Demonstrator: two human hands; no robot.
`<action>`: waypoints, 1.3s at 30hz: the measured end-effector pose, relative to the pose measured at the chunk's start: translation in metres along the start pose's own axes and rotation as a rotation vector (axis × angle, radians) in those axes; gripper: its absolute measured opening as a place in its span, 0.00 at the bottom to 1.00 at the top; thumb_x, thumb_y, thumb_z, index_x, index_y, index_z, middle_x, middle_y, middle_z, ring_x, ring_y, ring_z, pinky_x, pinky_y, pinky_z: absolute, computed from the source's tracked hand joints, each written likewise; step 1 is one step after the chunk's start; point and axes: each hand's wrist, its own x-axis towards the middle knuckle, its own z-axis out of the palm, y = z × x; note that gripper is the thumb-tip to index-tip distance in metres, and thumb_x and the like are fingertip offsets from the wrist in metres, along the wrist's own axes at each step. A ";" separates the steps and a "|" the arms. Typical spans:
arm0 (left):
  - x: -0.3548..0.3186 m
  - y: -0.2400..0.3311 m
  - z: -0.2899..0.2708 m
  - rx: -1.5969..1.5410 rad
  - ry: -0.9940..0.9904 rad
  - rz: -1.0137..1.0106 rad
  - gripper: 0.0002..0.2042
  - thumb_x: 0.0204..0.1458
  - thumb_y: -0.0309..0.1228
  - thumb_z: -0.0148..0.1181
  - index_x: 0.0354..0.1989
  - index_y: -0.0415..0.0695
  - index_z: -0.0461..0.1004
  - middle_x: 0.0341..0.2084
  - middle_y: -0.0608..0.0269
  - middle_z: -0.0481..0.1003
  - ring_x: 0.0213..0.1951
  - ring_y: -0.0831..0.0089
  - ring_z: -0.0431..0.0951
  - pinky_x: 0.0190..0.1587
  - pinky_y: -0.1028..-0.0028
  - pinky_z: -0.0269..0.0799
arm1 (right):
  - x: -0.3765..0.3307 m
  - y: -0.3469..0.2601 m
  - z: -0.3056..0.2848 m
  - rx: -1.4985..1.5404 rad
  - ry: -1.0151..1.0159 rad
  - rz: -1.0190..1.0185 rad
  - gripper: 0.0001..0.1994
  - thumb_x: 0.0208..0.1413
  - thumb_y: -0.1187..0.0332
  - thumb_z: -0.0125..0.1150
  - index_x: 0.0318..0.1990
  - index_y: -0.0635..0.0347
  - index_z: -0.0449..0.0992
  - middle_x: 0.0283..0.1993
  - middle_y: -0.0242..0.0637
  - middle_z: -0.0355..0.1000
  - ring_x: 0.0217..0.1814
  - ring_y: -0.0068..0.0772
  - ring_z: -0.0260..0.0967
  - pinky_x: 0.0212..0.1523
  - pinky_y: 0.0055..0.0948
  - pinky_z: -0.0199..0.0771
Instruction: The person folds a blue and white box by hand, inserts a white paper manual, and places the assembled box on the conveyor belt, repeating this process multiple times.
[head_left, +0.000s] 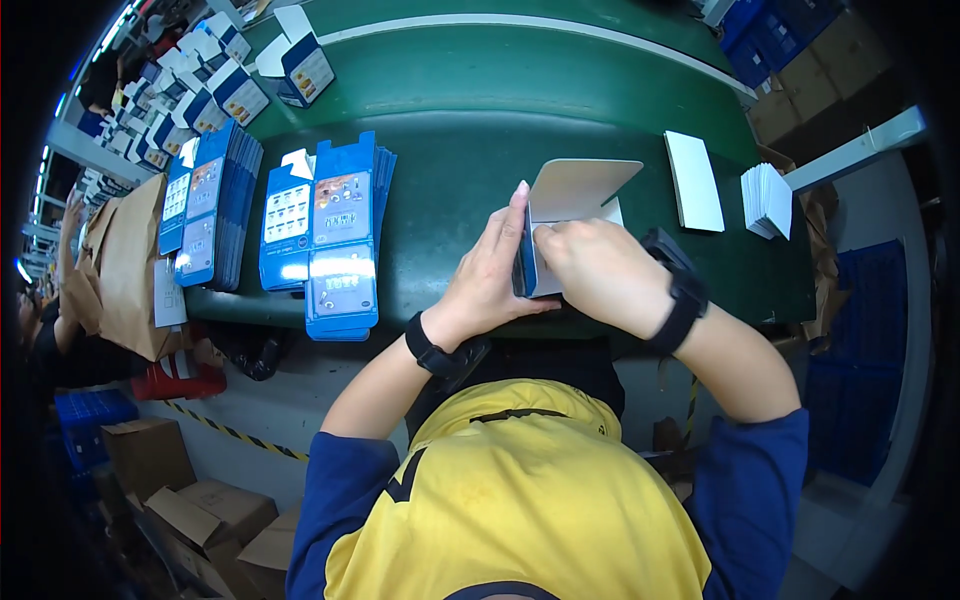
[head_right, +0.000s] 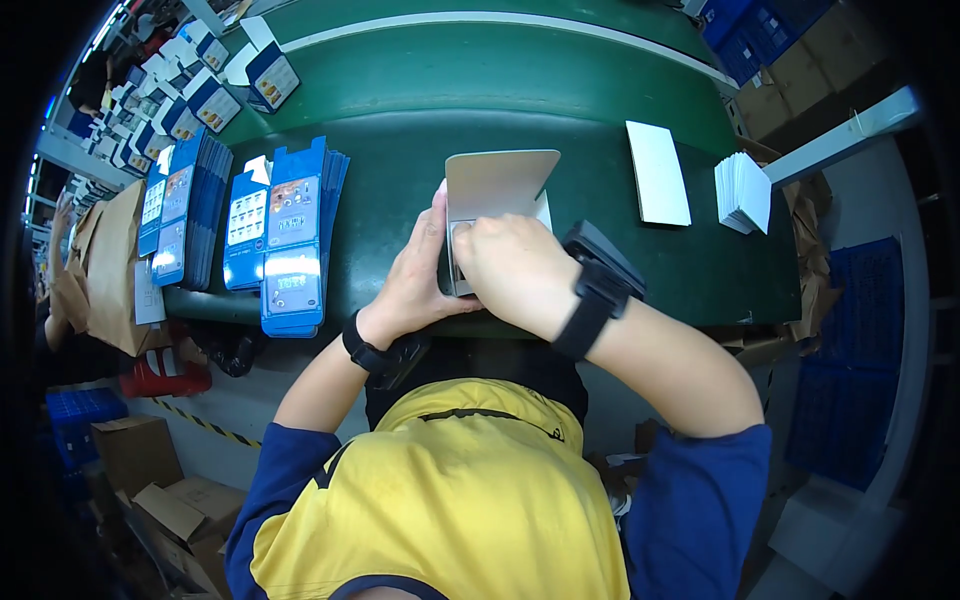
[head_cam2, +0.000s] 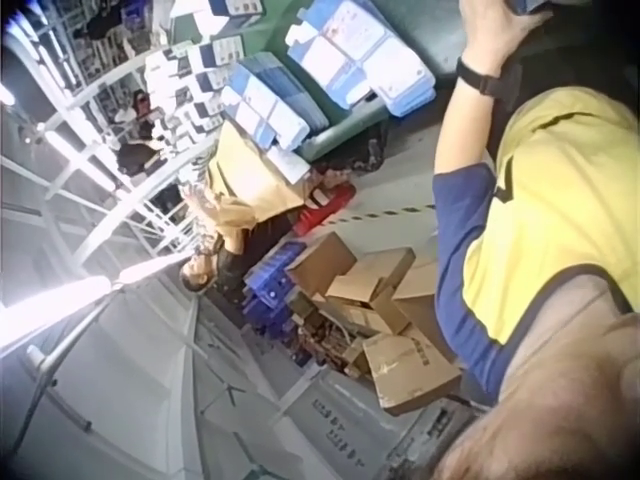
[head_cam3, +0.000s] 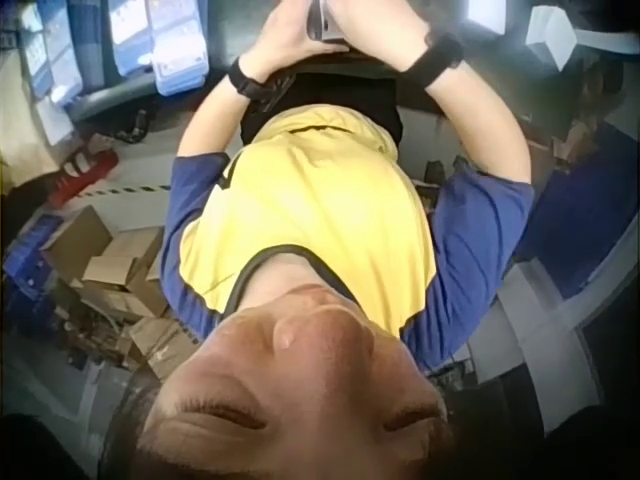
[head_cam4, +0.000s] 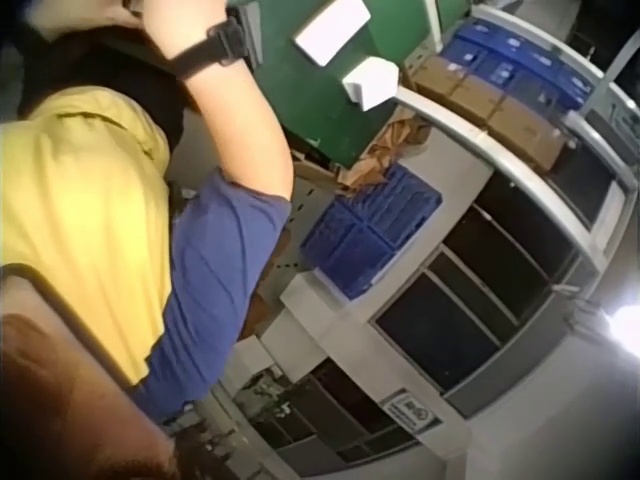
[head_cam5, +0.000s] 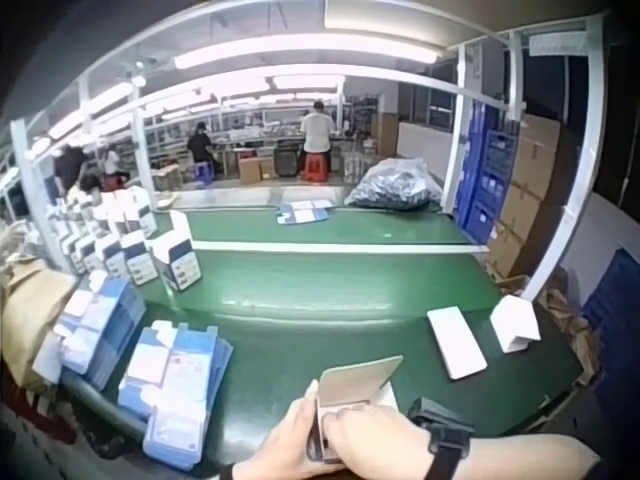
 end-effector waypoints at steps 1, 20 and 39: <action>0.000 0.002 0.000 0.013 0.018 0.000 0.63 0.26 0.34 0.77 0.68 0.44 0.32 0.53 0.46 0.60 0.52 0.47 0.67 0.51 0.62 0.68 | 0.005 0.003 0.008 -0.014 -0.025 -0.026 0.09 0.42 0.79 0.56 0.34 0.66 0.70 0.30 0.50 0.74 0.34 0.49 0.73 0.35 0.39 0.74; -0.002 -0.004 0.004 0.010 0.064 -0.010 0.63 0.26 0.34 0.77 0.68 0.43 0.32 0.53 0.45 0.60 0.51 0.47 0.68 0.49 0.61 0.70 | 0.005 0.010 0.020 0.029 -0.046 0.052 0.19 0.41 0.76 0.59 0.44 0.65 0.65 0.37 0.46 0.71 0.43 0.48 0.69 0.43 0.41 0.68; 0.000 -0.003 0.007 -0.030 0.065 -0.030 0.62 0.26 0.34 0.76 0.68 0.48 0.32 0.53 0.49 0.60 0.51 0.48 0.68 0.48 0.60 0.71 | 0.015 0.024 0.032 0.170 -0.011 0.116 0.13 0.45 0.80 0.50 0.41 0.67 0.66 0.38 0.53 0.71 0.44 0.54 0.68 0.44 0.42 0.68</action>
